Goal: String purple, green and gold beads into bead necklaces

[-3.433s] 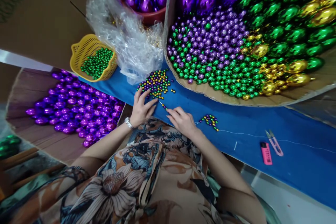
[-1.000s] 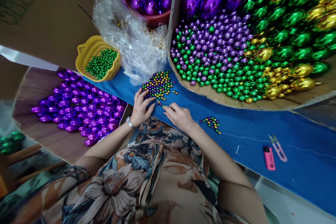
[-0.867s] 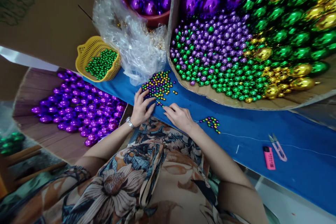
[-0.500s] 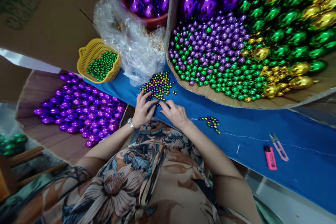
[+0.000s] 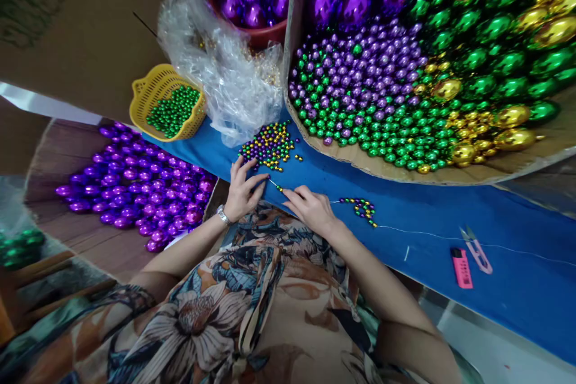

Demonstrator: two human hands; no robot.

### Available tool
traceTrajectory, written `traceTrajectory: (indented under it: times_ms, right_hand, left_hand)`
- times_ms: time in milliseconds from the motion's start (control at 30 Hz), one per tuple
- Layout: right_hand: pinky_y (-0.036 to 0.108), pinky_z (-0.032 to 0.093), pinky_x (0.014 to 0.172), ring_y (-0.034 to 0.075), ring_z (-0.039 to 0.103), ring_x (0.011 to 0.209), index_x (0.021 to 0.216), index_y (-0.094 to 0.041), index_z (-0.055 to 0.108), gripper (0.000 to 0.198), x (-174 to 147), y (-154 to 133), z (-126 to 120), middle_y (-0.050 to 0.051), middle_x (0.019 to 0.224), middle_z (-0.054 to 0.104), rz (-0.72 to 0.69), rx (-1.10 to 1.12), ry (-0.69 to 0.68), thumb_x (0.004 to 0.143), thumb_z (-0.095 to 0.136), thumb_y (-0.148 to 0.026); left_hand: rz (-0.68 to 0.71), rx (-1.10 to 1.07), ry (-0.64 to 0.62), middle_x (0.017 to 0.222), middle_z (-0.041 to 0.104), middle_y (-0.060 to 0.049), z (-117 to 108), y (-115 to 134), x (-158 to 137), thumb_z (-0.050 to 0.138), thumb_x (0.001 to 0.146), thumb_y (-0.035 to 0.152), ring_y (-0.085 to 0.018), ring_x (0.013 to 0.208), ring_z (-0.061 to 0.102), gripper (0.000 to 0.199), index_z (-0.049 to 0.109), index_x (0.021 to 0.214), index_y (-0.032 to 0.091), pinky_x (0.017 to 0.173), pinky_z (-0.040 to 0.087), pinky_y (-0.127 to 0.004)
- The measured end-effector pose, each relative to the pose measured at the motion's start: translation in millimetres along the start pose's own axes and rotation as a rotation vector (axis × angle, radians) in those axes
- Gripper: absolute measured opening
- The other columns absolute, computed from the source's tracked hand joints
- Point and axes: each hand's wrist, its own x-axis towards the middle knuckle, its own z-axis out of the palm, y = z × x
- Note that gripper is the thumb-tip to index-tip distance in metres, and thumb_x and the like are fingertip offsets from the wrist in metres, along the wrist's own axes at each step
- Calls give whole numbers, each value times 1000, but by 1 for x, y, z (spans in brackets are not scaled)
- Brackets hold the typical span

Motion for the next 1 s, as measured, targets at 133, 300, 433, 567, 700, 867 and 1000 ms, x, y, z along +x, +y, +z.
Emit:
traceTrajectory:
  times_ms: [133,300,433,567,700,867,1000]
  right_hand:
    - [20,45,61,8,63,73,120,-23,65,31,1,-2,5,3,93,67,0,2,0,96,51,-37]
    - [20,44,61,9,63,73,120,-22,65,32,1,-3,6,3,93,68,14,-8,-5,97,50,-38]
    - [20,44,61,9,63,72,119,-22,66,32,3,-5,10,4,92,68,30,-37,15,97,50,-38]
    - [21,46,63,9,63,70,120,-21,66,33,8,-6,17,4,91,68,24,-72,42,96,51,-39]
    - [20,48,70,10,64,77,120,-20,66,35,7,-4,18,5,94,68,31,-12,109,94,54,-41]
    - [19,50,76,11,65,84,119,-17,65,37,5,2,5,5,95,70,16,41,167,93,57,-42]
    - [21,51,76,13,66,87,120,-15,64,44,7,5,-9,7,97,70,-2,60,160,91,56,-47]
  left_hand:
    - [-25,13,-4,138,50,-10,-1,1,0,56,89,28,-35,145,21,22,70,106,26,113,23,-63]
    - [-27,1,6,138,50,-10,0,1,0,57,89,28,-35,145,21,21,70,105,26,113,24,-63]
    - [-27,-26,-6,138,50,-10,0,3,0,57,88,28,-34,146,21,20,70,103,25,112,24,-63]
    - [14,-37,-9,138,51,-10,-1,6,3,56,89,27,-34,146,21,18,70,99,23,113,26,-62]
    - [3,-59,5,136,52,-11,-6,6,11,54,91,27,-31,145,23,20,68,104,22,115,27,-59]
    - [-23,-160,-73,137,52,-8,-12,-1,26,55,91,36,-29,143,29,22,68,102,22,116,27,-56]
    - [-39,-288,-146,136,55,-8,-15,-1,37,55,91,42,-28,141,34,25,67,89,21,117,27,-54]
